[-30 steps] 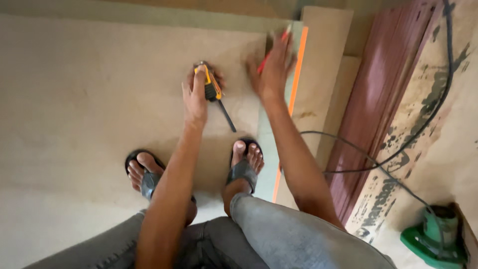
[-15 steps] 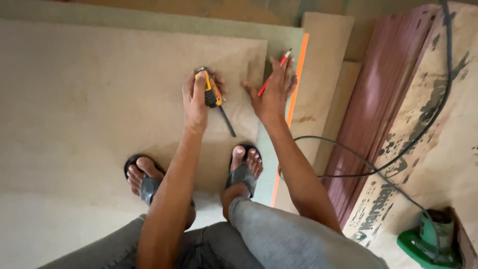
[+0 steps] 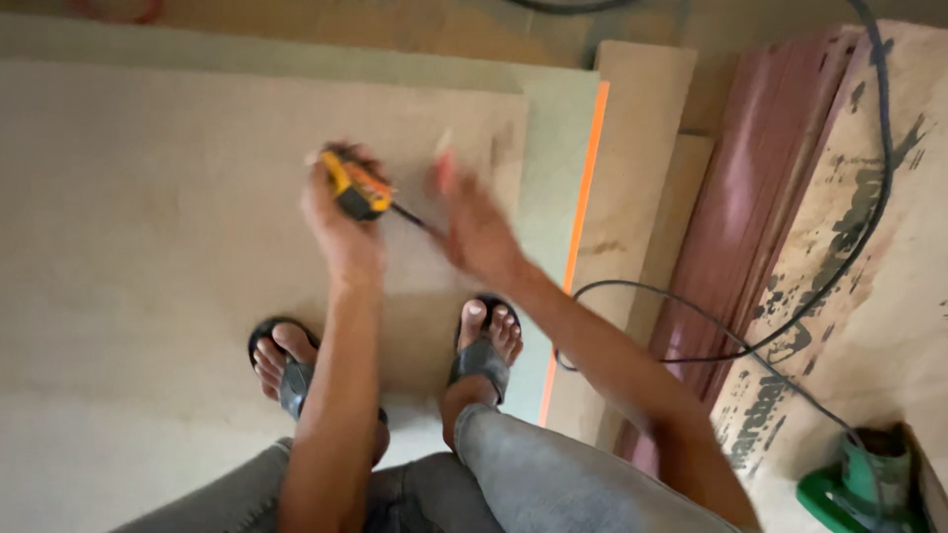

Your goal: The person measures a large flat wooden board using a yellow tape measure and marks several points with a red pencil. They repeatedly extend the tape, align it along the board's edge, and make marks at measured intervals. The person remains standing throughout the task.

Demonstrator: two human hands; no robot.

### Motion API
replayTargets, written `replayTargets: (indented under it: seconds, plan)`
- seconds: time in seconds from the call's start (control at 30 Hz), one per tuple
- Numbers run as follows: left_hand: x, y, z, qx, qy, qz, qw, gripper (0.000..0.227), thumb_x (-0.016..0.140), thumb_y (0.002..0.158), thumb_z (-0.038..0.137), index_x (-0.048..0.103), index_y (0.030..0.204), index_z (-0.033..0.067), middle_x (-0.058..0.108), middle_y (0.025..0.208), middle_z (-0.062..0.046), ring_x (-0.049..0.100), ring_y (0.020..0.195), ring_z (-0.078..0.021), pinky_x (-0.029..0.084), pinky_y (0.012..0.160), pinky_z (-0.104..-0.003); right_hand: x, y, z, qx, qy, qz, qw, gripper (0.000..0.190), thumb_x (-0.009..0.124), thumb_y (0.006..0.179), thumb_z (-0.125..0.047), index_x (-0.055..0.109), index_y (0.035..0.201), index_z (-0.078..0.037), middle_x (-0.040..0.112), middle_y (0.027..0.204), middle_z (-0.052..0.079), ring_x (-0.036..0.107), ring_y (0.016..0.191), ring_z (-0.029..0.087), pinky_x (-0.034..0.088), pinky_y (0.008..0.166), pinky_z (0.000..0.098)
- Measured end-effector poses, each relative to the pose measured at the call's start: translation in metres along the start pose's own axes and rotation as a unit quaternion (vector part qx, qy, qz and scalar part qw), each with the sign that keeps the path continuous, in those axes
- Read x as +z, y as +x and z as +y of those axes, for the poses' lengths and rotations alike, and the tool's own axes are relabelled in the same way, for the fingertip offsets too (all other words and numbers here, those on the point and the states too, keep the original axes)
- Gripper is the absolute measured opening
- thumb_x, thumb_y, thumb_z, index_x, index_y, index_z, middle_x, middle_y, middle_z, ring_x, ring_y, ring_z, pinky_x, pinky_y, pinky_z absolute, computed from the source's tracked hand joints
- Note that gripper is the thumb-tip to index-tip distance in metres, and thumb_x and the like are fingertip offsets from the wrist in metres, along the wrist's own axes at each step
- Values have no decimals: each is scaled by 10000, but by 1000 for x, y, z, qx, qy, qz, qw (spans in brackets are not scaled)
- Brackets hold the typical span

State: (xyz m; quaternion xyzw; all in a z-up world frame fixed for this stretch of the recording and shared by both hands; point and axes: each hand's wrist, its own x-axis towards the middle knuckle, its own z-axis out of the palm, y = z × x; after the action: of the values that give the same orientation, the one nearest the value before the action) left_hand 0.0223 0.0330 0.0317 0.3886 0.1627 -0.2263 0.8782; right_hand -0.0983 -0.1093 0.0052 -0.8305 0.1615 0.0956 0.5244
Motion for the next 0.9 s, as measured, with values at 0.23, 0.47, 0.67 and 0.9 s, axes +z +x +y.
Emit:
replayTargets:
  seconds: [0.23, 0.47, 0.67, 0.9]
  plan:
    - [-11, 19, 39, 3, 38, 9, 999, 412, 508, 1080, 430, 614, 1240, 66, 630, 988, -49, 624, 869, -169, 549, 758, -356, -134, 29, 37, -210, -263, 296, 894, 379, 402, 1118, -197, 405, 1467, -51, 533, 1392, 201, 567, 1260, 294, 538, 1024, 392]
    - [39, -3, -38, -109, -13, 4, 994, 218, 548, 1060, 141, 555, 1269, 78, 634, 1093, -29, 652, 996, -128, 568, 903, -313, -49, 11, -50, -139, 106, 204, 963, 361, 563, 1094, -247, 540, 1404, -62, 676, 1349, 129, 682, 1189, 290, 531, 1039, 373]
    - [27, -19, -63, -189, -65, 36, 979, 186, 552, 1077, 172, 596, 1173, 18, 634, 1051, -52, 626, 931, -134, 543, 837, -291, -41, 11, -75, -114, -3, 225, 968, 507, 800, 949, -312, 571, 1304, -30, 676, 1235, 172, 709, 1119, 328, 567, 976, 390]
    - [-7, -11, -89, -142, 92, -9, 986, 158, 631, 947, 138, 615, 1066, 35, 664, 1008, -51, 683, 923, -125, 613, 804, -294, -70, 4, -46, -120, -44, 99, 987, 305, 792, 966, -186, 643, 1178, -24, 703, 1062, 157, 715, 951, 296, 563, 842, 370]
